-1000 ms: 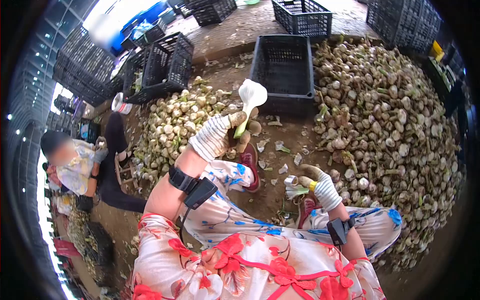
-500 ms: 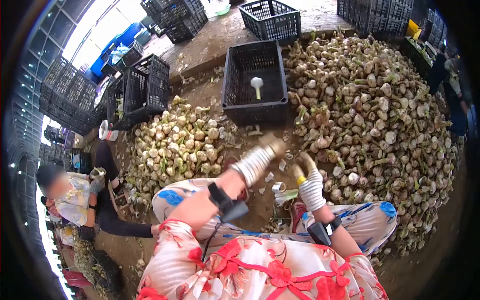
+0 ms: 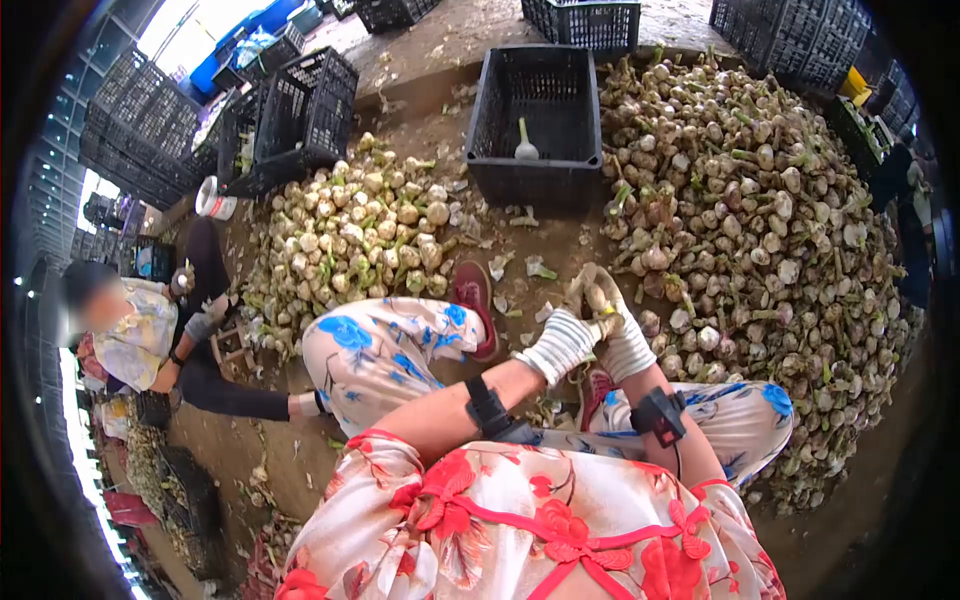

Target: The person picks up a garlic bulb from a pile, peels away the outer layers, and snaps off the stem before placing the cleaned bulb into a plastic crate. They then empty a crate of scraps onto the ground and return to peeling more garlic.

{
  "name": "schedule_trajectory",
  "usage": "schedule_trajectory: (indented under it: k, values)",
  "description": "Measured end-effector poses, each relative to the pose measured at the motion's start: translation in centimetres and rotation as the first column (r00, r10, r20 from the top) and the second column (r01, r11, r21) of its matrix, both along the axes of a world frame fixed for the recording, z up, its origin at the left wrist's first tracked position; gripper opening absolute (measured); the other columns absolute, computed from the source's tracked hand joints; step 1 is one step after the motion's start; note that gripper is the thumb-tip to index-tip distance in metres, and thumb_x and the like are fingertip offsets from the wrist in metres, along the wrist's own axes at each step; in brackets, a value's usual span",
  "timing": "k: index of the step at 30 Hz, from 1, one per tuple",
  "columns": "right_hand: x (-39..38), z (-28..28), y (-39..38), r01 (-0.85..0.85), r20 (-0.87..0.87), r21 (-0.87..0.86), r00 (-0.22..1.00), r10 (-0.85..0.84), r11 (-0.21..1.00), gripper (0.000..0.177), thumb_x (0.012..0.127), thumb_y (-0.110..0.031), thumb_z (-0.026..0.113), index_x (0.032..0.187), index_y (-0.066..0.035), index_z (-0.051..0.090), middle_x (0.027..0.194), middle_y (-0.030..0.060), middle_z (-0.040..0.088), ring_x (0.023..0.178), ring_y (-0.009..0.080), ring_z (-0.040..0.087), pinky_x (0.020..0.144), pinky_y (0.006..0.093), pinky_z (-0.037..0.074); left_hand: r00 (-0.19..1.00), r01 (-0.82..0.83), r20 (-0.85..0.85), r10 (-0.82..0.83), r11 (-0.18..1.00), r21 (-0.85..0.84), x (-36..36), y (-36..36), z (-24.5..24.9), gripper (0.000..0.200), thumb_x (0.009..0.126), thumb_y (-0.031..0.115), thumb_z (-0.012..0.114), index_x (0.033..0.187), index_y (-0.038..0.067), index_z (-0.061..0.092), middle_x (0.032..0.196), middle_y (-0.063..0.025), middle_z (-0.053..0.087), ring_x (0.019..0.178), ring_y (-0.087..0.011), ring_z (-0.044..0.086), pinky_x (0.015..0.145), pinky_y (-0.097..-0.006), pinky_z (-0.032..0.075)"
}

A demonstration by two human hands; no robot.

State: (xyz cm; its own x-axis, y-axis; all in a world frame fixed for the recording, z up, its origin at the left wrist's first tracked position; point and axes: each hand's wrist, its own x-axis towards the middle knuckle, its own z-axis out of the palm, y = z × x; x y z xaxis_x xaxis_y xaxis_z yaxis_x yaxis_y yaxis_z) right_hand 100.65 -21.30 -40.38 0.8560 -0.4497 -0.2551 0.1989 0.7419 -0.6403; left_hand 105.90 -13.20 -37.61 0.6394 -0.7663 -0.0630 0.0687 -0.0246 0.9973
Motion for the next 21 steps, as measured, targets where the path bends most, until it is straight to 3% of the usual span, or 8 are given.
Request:
schedule_trajectory:
  k: [3,8,10,11,13,17,19,21]
  values:
    - [-0.9,-0.3,0.8,-0.108,0.038,-0.057,0.993,0.111,0.992,0.049,0.087,-0.029,0.049,0.131,-0.012,0.033,0.119,0.0037,0.048,0.1,0.0185,0.05,0.082,0.0335,0.044,0.994,0.085,-0.074,-0.083,0.996,0.028,0.5,1.0,2.2,0.086,0.065,0.014,0.076,0.133,0.005,0.024,0.125,-0.0066,0.04,0.111,-0.0146,0.038,0.095,-0.0279,0.032]
    - [-0.2,3.8,2.7,-0.249,0.087,0.503,0.967,0.238,0.828,0.035,0.085,-0.036,0.052,0.108,-0.01,0.052,0.097,0.0047,0.059,0.088,0.0185,0.057,0.08,0.0343,0.047,0.937,0.296,0.173,-0.302,0.953,0.058,2.8,1.8,3.4,0.092,0.07,0.009,0.07,0.137,0.007,0.007,0.136,-0.0085,0.028,0.119,-0.0155,0.032,0.098,-0.0275,0.028]
    - [-0.2,3.9,2.2,-0.227,-0.051,0.383,0.963,0.265,0.896,0.038,0.082,-0.035,0.057,0.11,-0.009,0.05,0.096,0.0048,0.058,0.086,0.0196,0.057,0.079,0.0348,0.047,0.893,0.45,-0.095,-0.44,0.872,0.193,3.9,2.4,4.2,0.096,0.071,0.009,0.07,0.137,0.007,0.001,0.137,-0.0122,0.025,0.12,-0.0158,0.031,0.097,-0.0284,0.03]
    - [0.3,3.7,1.1,-0.23,-0.137,0.29,0.951,0.278,0.929,0.039,0.081,-0.033,0.059,0.111,-0.009,0.05,0.097,0.0052,0.058,0.086,0.0198,0.057,0.078,0.0355,0.047,0.773,0.403,0.318,-0.549,0.812,0.423,5.6,3.1,4.5,0.096,0.072,0.011,0.07,0.137,0.007,0.0,0.137,-0.015,0.025,0.119,-0.0164,0.033,0.091,-0.0285,0.038]
    - [1.2,3.6,-1.8,-0.041,-0.261,0.048,0.964,0.052,0.998,0.037,0.08,-0.015,0.06,0.113,-0.004,0.047,0.086,0.0088,0.059,0.067,0.019,0.058,0.059,0.0323,0.051,0.668,0.41,0.233,-0.707,0.611,0.677,8.9,5.0,8.2,0.085,0.072,0.017,0.07,0.136,0.007,0.015,0.129,-0.0167,0.035,0.105,-0.0209,0.049,0.078,-0.0253,0.046]
    - [-0.3,-6.8,-10.0,-0.284,-0.657,-0.548,0.729,-0.194,0.787,0.04,0.078,-0.014,0.06,0.114,-0.002,0.049,0.085,0.0089,0.062,0.058,0.0149,0.057,0.049,0.0268,0.047,0.94,0.231,0.12,-0.321,0.852,0.469,14.8,13.5,15.3,0.052,0.075,0.026,0.065,0.118,0.006,0.048,0.103,-0.0116,0.059,0.085,-0.017,0.059,0.071,-0.0261,0.048]
    - [-0.7,-9.5,-9.7,-0.56,-0.796,-0.577,0.55,-0.255,0.594,0.046,0.074,-0.02,0.063,0.114,-0.002,0.05,0.093,0.0138,0.062,0.071,0.0209,0.061,0.061,0.0302,0.05,0.785,-0.283,0.619,-0.019,0.878,0.386,16.3,17.1,17.7,0.046,0.079,0.025,0.06,0.12,0.007,0.048,0.098,-0.0097,0.061,0.084,-0.0144,0.059,0.071,-0.0228,0.048]
    - [-0.9,-16.2,-8.3,-0.674,-0.745,-0.666,0.582,-0.327,0.318,0.06,0.067,-0.028,0.067,0.118,-0.004,0.046,0.1,0.02,0.059,0.091,0.0301,0.058,0.078,0.0337,0.047,0.791,-0.502,0.467,0.396,0.856,0.123,20.9,25.0,14.3,0.042,0.083,0.025,0.056,0.12,0.006,0.048,0.1,-0.0065,0.06,0.085,-0.013,0.058,0.072,-0.0225,0.048]
